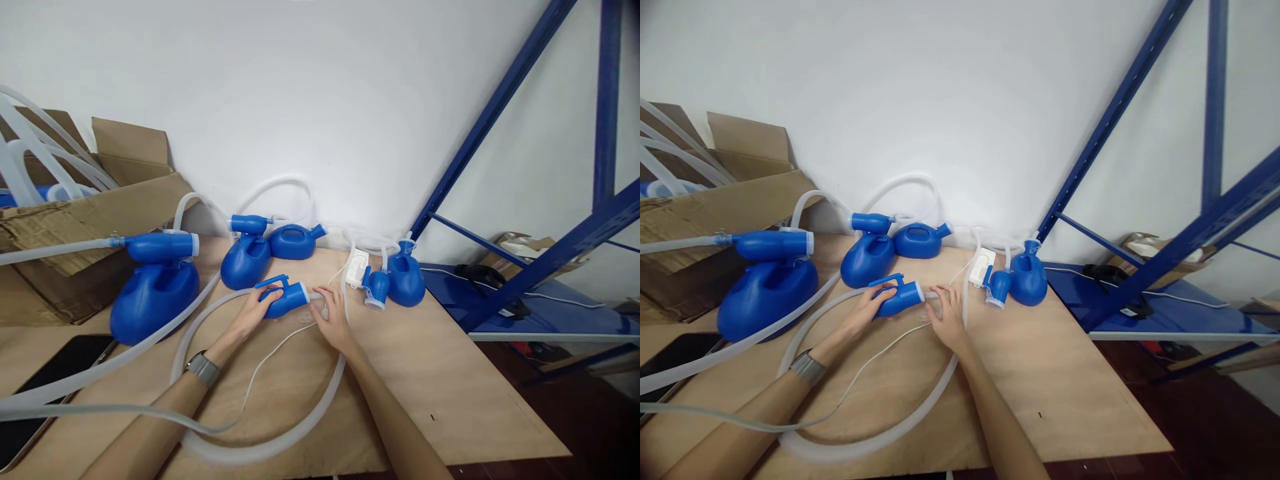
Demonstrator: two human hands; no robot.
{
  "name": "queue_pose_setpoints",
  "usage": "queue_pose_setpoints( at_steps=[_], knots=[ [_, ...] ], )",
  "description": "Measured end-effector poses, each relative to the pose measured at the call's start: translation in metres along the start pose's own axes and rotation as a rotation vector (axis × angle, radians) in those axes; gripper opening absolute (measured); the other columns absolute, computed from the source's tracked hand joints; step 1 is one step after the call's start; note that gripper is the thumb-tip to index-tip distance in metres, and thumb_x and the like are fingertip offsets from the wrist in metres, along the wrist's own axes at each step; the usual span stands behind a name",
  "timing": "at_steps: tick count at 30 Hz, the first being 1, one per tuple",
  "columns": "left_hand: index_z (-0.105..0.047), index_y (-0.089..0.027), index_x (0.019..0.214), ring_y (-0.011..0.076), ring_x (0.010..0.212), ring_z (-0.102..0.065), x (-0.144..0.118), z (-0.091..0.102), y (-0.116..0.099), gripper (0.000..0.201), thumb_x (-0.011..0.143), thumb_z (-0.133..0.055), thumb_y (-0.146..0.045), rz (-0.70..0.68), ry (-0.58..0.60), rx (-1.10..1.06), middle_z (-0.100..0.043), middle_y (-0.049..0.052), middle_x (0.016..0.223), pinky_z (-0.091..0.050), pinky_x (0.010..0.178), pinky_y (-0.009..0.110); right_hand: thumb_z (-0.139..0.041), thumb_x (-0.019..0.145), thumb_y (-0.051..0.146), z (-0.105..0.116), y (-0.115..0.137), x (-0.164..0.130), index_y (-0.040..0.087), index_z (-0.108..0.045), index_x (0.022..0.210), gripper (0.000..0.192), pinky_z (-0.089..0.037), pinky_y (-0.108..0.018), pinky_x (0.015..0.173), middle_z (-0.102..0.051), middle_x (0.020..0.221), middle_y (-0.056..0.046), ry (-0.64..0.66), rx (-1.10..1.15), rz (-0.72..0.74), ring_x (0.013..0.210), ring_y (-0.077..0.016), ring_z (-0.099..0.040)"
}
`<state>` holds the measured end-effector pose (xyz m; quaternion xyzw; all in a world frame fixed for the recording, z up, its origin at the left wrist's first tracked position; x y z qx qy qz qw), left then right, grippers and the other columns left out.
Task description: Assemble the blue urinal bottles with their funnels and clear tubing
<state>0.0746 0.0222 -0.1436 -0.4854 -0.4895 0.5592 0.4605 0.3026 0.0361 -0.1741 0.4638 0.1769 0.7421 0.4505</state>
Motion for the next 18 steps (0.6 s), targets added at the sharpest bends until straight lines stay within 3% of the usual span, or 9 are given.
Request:
queue_pose_setpoints(
  at_steps=[2,4,9,14,18],
  knots=[
    [-0.073,-0.019,0.108,0.0237,0.091,-0.073,-0.002,-0.001,0.0,0.04,0.08,-0.073,-0.047,0.009,0.024,-0.002,-0.074,0.008,0.118,-0.059,0.056,0.024,-0.062,0.093,0.037,0.003,0.007,0.0,0.025,-0.065,0.111,0.022,-0.045,-0.046,0.106,-0.065,0.117,-0.01,0.034,0.064,0.062,0.117,-0.0278,-0.058],
    [-0.073,-0.018,0.11,0.0262,0.096,-0.072,-0.003,-0.003,0.001,0.042,0.078,-0.074,-0.045,0.004,0.068,0.002,-0.074,0.009,0.119,-0.059,0.056,0.025,-0.065,0.092,0.043,0.003,0.01,0.0,0.024,-0.063,0.097,0.019,-0.047,-0.041,0.099,-0.066,0.105,-0.007,0.069,0.161,0.034,0.106,-0.0255,-0.061],
    [-0.075,-0.016,0.108,0.0264,0.088,-0.071,-0.003,-0.005,0.006,0.047,0.075,-0.075,-0.049,-0.035,0.207,0.105,-0.075,0.011,0.115,-0.056,0.05,0.025,-0.064,0.09,0.058,-0.005,0.013,-0.002,0.023,-0.047,0.066,0.046,-0.039,-0.03,0.069,-0.048,0.069,0.002,0.195,0.295,-0.146,0.07,-0.0167,-0.048],
    [-0.077,-0.016,0.11,0.0211,0.069,-0.067,-0.003,-0.004,0.005,0.051,0.078,-0.069,-0.055,-0.027,0.221,0.226,-0.077,0.009,0.098,-0.048,0.042,0.024,-0.051,0.097,0.061,-0.009,0.015,-0.006,0.023,-0.04,0.066,0.05,-0.03,-0.028,0.06,-0.036,0.064,0.005,0.243,0.335,-0.198,0.061,-0.0137,-0.037],
    [-0.08,-0.018,0.109,0.0249,0.078,-0.07,-0.001,0.001,0.002,0.049,0.077,-0.071,-0.055,-0.064,0.21,0.273,-0.078,0.01,0.104,-0.05,0.048,0.026,-0.049,0.096,0.066,-0.012,0.011,-0.005,0.024,-0.041,0.068,0.052,-0.033,-0.028,0.06,-0.038,0.065,0.004,0.264,0.381,-0.222,0.061,-0.0139,-0.039]
  ],
)
Point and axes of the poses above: each hand's wrist, its own x-axis towards the middle knuckle, its own z-axis out of the back of the hand, y = z × x, the point moved 2 cm from there along x, towards the middle knuckle
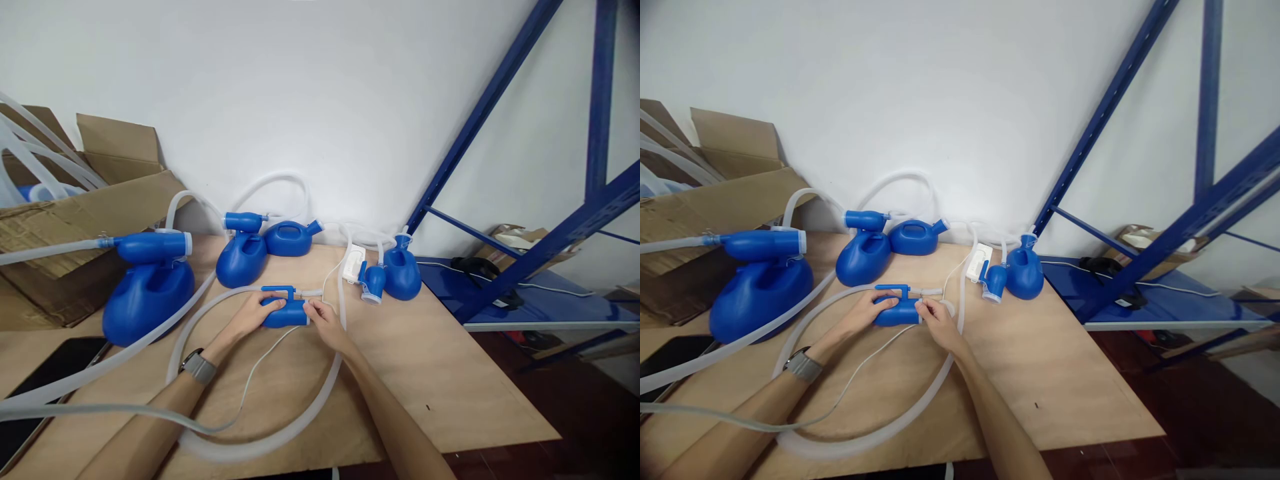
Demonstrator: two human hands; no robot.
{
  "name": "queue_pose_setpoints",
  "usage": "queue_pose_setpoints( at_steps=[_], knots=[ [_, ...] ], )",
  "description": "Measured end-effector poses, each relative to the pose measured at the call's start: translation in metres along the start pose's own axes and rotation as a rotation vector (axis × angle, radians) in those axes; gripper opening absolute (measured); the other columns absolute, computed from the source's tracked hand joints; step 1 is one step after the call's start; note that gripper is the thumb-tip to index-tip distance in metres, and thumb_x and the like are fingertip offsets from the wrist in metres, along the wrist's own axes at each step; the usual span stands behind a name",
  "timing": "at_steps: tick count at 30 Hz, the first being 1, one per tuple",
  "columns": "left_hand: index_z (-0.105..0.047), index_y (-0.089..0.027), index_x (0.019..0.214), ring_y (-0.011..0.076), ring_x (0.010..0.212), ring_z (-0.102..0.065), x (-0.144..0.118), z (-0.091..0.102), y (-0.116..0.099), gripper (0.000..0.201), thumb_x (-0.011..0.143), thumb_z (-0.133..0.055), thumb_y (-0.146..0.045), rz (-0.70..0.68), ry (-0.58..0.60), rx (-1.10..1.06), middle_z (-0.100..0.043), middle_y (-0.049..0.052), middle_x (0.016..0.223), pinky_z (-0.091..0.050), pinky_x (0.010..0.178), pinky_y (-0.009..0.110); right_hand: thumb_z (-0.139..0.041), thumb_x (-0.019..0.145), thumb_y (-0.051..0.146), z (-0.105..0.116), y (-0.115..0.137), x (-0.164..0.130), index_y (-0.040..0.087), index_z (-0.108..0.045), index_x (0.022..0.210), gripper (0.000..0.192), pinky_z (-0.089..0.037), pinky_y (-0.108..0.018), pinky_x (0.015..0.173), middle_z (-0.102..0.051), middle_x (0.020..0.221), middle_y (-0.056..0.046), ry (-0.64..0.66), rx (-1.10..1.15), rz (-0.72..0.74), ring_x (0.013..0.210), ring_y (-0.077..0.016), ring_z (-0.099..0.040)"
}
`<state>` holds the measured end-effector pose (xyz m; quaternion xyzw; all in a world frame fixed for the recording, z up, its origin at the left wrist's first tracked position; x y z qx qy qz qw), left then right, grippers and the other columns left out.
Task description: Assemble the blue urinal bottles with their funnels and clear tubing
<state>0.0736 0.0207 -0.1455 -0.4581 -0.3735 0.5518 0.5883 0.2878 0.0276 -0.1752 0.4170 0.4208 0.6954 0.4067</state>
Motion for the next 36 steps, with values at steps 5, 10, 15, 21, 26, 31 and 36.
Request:
queue_pose_setpoints(
  at_steps=[5,10,15,21,26,31,36],
  knots=[
    [-0.082,-0.02,0.101,0.0308,0.099,-0.071,0.005,0.016,0.006,0.043,0.075,-0.073,-0.053,-0.053,-0.117,0.006,-0.078,0.009,0.112,-0.057,0.07,0.031,-0.03,0.099,0.072,0.007,-0.006,0.007,0.024,-0.043,0.066,0.059,-0.043,-0.031,0.065,-0.048,0.065,0.001,-0.007,0.041,0.014,0.062,-0.0166,-0.047],
    [-0.077,-0.017,0.102,0.021,0.064,-0.066,0.013,0.028,0.014,0.054,0.081,-0.064,-0.065,-0.038,-0.297,-0.016,-0.076,0.006,0.089,-0.047,0.05,0.027,-0.059,0.093,0.064,0.006,-0.008,0.006,0.023,-0.061,0.072,0.047,-0.049,-0.036,0.086,-0.059,0.08,-0.003,-0.023,-0.07,0.042,0.083,-0.0215,-0.058],
    [-0.073,-0.014,0.107,0.0186,0.05,-0.06,0.016,0.034,0.019,0.061,0.087,-0.054,-0.069,-0.006,-0.384,0.017,-0.069,0.003,0.07,-0.048,0.052,0.029,-0.065,0.096,0.047,-0.007,-0.012,0.003,0.027,-0.069,0.123,0.034,-0.044,-0.049,0.111,-0.065,0.125,-0.01,0.03,-0.461,0.203,0.124,-0.0294,-0.056],
    [-0.074,-0.018,0.116,0.0359,0.107,-0.07,0.013,0.035,0.017,0.053,0.085,-0.066,-0.06,-0.023,-0.468,0.154,-0.077,0.015,0.11,-0.054,0.089,0.039,-0.061,0.098,0.045,0.013,-0.036,0.004,0.026,-0.06,0.142,0.048,-0.043,-0.057,0.114,-0.057,0.144,-0.015,-0.025,-0.792,0.177,0.137,-0.0348,-0.05],
    [-0.072,-0.024,0.115,0.0355,0.109,-0.07,0.005,0.029,0.01,0.042,0.089,-0.064,-0.056,-0.078,-0.377,0.443,-0.076,0.011,0.11,-0.052,0.089,0.039,-0.061,0.097,0.038,0.038,-0.038,0.014,0.026,-0.064,0.132,0.038,-0.048,-0.052,0.107,-0.063,0.131,-0.013,-0.037,-0.881,0.17,0.125,-0.0327,-0.058],
    [-0.062,-0.019,0.13,0.0353,0.112,-0.067,0.008,0.025,0.02,0.05,0.088,-0.065,-0.045,-0.128,-0.383,0.597,-0.068,0.014,0.125,-0.051,0.092,0.042,-0.04,0.105,0.037,0.048,-0.002,0.091,0.018,-0.052,0.141,0.043,-0.04,-0.05,0.115,-0.055,0.138,-0.017,-0.194,-0.923,0.188,0.134,-0.0305,-0.049],
    [-0.056,-0.017,0.139,0.0346,0.122,-0.059,0.012,0.023,0.029,0.06,0.082,-0.069,-0.033,-0.228,-0.337,0.677,-0.064,0.015,0.131,-0.044,0.107,0.047,-0.049,0.101,0.038,0.021,0.005,0.191,0.012,-0.047,0.149,0.055,-0.036,-0.05,0.116,-0.046,0.155,-0.021,-0.083,-1.025,0.146,0.144,-0.0356,-0.039]
  ],
)
Point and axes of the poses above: each hand's wrist, its own x-axis towards the middle knuckle, its own z-axis out of the back of the hand, y = z × x, the point moved 2 cm from there along x, towards the middle knuckle
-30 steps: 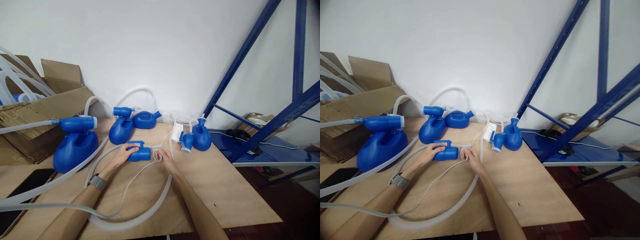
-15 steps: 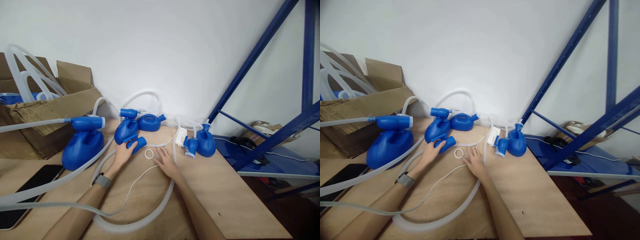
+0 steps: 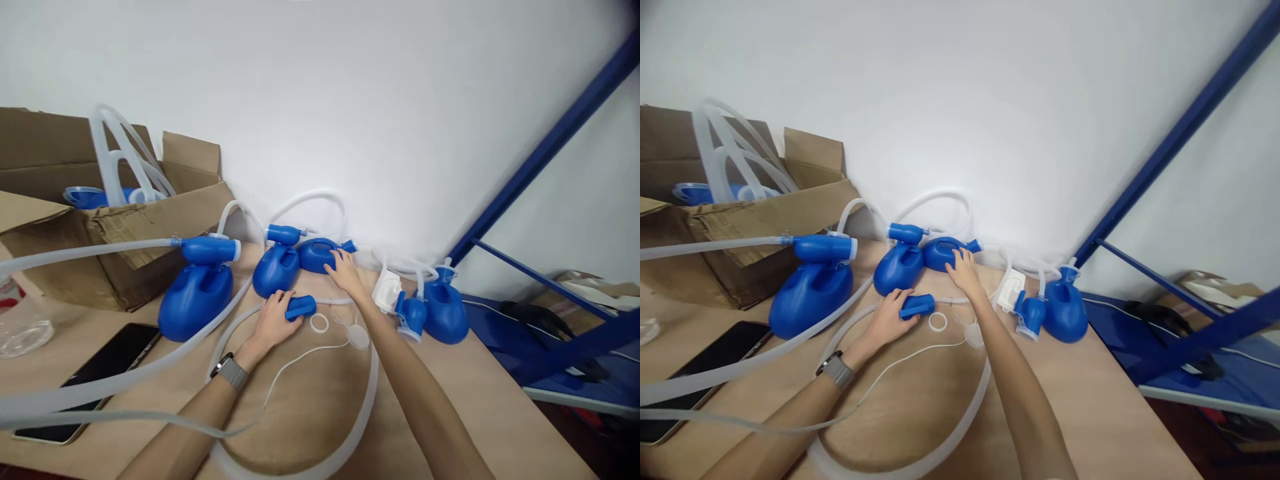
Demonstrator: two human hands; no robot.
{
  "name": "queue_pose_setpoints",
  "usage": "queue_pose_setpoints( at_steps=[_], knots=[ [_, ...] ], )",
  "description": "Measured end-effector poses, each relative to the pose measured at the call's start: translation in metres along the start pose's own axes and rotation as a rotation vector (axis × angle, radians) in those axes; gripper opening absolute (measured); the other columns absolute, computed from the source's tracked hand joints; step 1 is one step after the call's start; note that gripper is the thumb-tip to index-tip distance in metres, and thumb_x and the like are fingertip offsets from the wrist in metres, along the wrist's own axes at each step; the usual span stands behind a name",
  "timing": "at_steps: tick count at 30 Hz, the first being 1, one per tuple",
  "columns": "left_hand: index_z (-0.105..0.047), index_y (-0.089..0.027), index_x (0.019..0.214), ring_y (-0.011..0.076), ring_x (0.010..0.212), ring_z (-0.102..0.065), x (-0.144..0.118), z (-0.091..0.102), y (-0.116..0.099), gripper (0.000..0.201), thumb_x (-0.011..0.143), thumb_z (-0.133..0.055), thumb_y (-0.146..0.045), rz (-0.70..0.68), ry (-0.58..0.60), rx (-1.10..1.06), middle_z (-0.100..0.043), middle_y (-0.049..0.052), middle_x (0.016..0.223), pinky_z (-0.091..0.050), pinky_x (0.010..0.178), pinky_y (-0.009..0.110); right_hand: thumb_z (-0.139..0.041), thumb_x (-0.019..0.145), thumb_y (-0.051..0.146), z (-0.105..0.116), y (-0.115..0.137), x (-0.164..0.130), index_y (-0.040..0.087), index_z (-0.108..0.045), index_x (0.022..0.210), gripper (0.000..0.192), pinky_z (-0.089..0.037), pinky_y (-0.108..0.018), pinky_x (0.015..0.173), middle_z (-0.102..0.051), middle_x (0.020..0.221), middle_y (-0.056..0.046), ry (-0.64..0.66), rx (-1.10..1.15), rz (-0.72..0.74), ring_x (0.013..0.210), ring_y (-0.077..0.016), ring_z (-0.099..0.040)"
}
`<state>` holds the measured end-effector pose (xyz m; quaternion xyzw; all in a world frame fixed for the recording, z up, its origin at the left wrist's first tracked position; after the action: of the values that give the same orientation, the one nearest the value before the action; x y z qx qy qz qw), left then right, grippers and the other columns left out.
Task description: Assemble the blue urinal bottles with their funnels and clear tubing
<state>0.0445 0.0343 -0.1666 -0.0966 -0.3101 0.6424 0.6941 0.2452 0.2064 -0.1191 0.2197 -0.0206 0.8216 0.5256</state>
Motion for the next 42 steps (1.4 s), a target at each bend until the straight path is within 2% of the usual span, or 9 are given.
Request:
queue_pose_setpoints(
  at_steps=[5,10,13,19,26,31,35,38,42],
  knots=[
    [-0.058,-0.024,0.136,0.0327,0.123,-0.058,0.0,0.002,0.001,0.059,0.079,-0.072,-0.031,-0.045,0.031,0.035,-0.061,0.012,0.133,-0.042,0.108,0.047,-0.055,0.097,0.044,-0.033,0.006,0.034,0.01,-0.048,0.15,0.063,-0.029,-0.06,0.118,-0.047,0.157,-0.023,0.156,-0.114,0.043,0.15,-0.0409,-0.033],
    [-0.06,-0.025,0.134,0.033,0.126,-0.056,0.002,0.004,0.004,0.055,0.081,-0.071,-0.029,-0.054,0.041,0.038,-0.061,0.012,0.134,-0.04,0.109,0.049,-0.05,0.099,0.047,-0.036,0.009,0.012,0.008,-0.042,0.154,0.068,-0.01,-0.068,0.121,-0.042,0.16,-0.028,0.145,-0.236,0.125,0.15,-0.0414,-0.032],
    [-0.06,-0.024,0.133,0.0341,0.126,-0.056,0.002,0.004,0.004,0.051,0.082,-0.07,-0.029,-0.045,0.042,0.028,-0.06,0.013,0.133,-0.038,0.11,0.051,-0.053,0.098,0.047,-0.028,0.017,-0.01,0.012,-0.051,0.15,0.062,-0.006,-0.064,0.123,-0.054,0.15,-0.025,0.138,-0.289,0.201,0.141,-0.0405,-0.044],
    [-0.061,-0.021,0.132,0.0334,0.119,-0.059,0.002,0.008,0.002,0.047,0.088,-0.067,-0.035,-0.04,0.044,0.022,-0.062,0.013,0.127,-0.04,0.108,0.05,-0.05,0.1,0.041,-0.001,0.013,-0.012,0.018,-0.054,0.148,0.053,-0.023,-0.05,0.121,-0.059,0.145,-0.019,0.09,-0.346,0.16,0.137,-0.0346,-0.046],
    [-0.062,-0.022,0.131,0.0323,0.119,-0.061,0.002,0.006,0.004,0.047,0.087,-0.068,-0.036,-0.025,0.026,0.025,-0.064,0.012,0.129,-0.041,0.108,0.049,-0.042,0.102,0.039,0.031,-0.054,0.04,0.005,-0.031,0.159,0.067,-0.02,-0.065,0.117,-0.03,0.164,-0.031,0.0,-0.404,-0.193,0.153,-0.0455,-0.023],
    [-0.059,-0.024,0.137,0.0329,0.129,-0.056,0.003,0.001,0.01,0.057,0.082,-0.07,-0.029,-0.043,0.034,-0.023,-0.06,0.013,0.139,-0.039,0.113,0.049,-0.042,0.103,0.057,0.043,-0.085,0.054,0.007,-0.047,0.15,0.069,-0.029,-0.058,0.114,-0.054,0.145,-0.031,0.129,-0.397,-0.19,0.139,-0.0407,-0.047],
    [-0.041,-0.029,0.156,0.0351,0.146,-0.042,0.0,0.001,0.01,0.084,0.078,-0.073,-0.028,-0.149,0.153,-0.044,-0.046,0.014,0.158,-0.029,0.12,0.056,-0.045,0.099,0.069,0.05,-0.078,0.041,0.009,-0.062,0.134,0.071,-0.045,-0.046,0.1,-0.06,0.135,-0.028,0.178,-0.375,-0.157,0.12,-0.0378,-0.063],
    [-0.031,-0.032,0.162,0.0394,0.151,-0.033,-0.003,0.005,0.005,0.102,0.074,-0.081,-0.044,-0.21,0.253,-0.058,-0.037,0.014,0.165,-0.021,0.123,0.062,-0.042,0.096,0.076,0.054,-0.061,0.019,0.013,-0.062,0.134,0.076,-0.049,-0.043,0.091,-0.065,0.13,-0.024,0.181,-0.352,-0.145,0.11,-0.0368,-0.068],
    [-0.034,-0.033,0.161,0.037,0.154,-0.029,-0.004,0.011,0.001,0.079,0.093,-0.056,-0.066,-0.166,0.323,-0.136,-0.036,0.012,0.166,-0.016,0.124,0.061,-0.045,0.098,0.072,0.064,-0.036,-0.01,0.021,-0.05,0.148,0.073,-0.048,-0.04,0.09,-0.07,0.128,-0.018,0.176,-0.331,-0.101,0.115,-0.0361,-0.067]
  ],
)
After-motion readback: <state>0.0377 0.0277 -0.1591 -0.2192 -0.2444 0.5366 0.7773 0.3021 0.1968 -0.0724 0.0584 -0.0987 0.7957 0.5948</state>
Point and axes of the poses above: each hand's wrist, its own x-axis towards the middle knuckle, its own z-axis out of the back of the hand, y = z × x, the point moved 2 cm from there along x, towards the middle knuckle
